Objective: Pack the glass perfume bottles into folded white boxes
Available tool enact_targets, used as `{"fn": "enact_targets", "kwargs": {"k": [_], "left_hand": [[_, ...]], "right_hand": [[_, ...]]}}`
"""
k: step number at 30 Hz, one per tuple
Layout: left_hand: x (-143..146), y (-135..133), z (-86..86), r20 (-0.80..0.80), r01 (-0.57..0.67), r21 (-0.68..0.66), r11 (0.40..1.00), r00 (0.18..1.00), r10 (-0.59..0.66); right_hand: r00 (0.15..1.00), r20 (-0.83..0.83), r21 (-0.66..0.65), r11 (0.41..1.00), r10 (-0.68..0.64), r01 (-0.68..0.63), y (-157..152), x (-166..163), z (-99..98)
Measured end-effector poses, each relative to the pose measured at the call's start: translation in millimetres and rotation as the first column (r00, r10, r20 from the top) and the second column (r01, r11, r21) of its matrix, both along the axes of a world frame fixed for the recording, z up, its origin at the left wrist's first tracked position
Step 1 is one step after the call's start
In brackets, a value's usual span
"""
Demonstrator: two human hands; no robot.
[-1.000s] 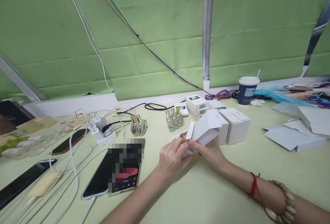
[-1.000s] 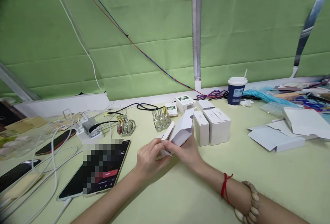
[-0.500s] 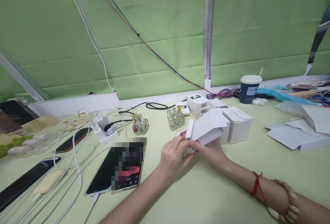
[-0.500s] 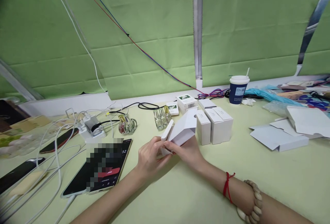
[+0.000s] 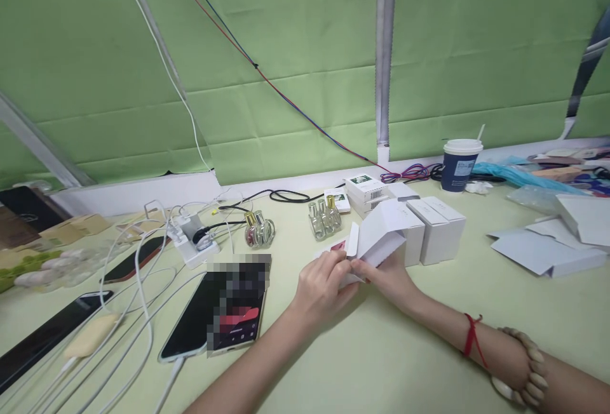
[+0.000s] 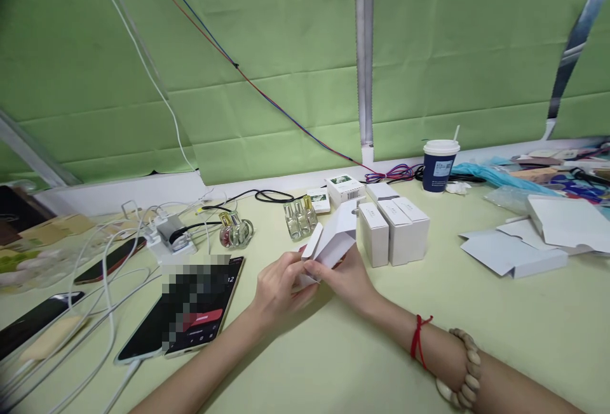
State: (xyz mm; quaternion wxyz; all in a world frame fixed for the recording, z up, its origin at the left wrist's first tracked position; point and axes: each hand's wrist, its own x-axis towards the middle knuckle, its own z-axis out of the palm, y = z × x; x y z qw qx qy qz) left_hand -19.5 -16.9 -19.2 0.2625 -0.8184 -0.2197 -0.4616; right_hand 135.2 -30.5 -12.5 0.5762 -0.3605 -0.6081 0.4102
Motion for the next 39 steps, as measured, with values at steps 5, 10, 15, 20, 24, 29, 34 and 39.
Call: {"fn": "enact_targets", "kwargs": {"k": [5, 10, 15, 20, 24, 29, 34, 39], "left_hand": [[-1.6, 2.4, -0.4, 0.005, 0.025, -0.023, 0.999, 1.0, -0.025], [-1.8, 1.5, 3.8, 0.089, 0.044, -0.088, 0.995, 0.995, -0.036], [-1.9, 1.7, 6.7, 0.191, 0.114, -0.161, 0.98, 0.978, -0.082], [0.9, 0.4, 8.3, 0.194, 0.167, -0.151, 0.974, 0.972, -0.136], [1.4, -2.1, 8.8, 0.157, 0.132, -0.135, 0.982, 0.981, -0.11], [-0.4, -4.0, 6.5, 0.113, 0.092, -0.165, 0.982, 0.991, -0.074], [0.2, -5.3, 2.7, 0.178, 0.085, -0.218, 0.972, 0.983, -0.046], [3.9, -10.5, 6.1, 0.447, 0.232, -0.469, 0.852, 0.894, 0.003]], "right_hand": [[1.0, -0.016, -0.007, 1.0, -0.006, 0.006, 0.7, -2.4, -0.5], [0.994, -0.107, -0.043, 0.999, 0.029, -0.033, -0.6, 0.0, 0.8], [0.992, -0.128, -0.069, 0.998, -0.008, -0.001, 1.5, 2.7, -1.2], [0.986, -0.167, 0.002, 1.0, -0.003, 0.004, 6.3, 3.5, -3.7], [0.988, -0.145, 0.009, 0.999, -0.044, 0.046, 7.9, 5.5, -4.4], [0.994, -0.099, 0.005, 0.999, -0.043, 0.043, 9.2, 7.6, -6.6], [0.998, -0.031, 0.008, 0.998, -0.057, 0.057, 11.2, 8.3, -10.3], [0.945, 0.095, 0.162, 0.941, -0.314, 0.297, 8.9, 9.3, -4.9]]}}
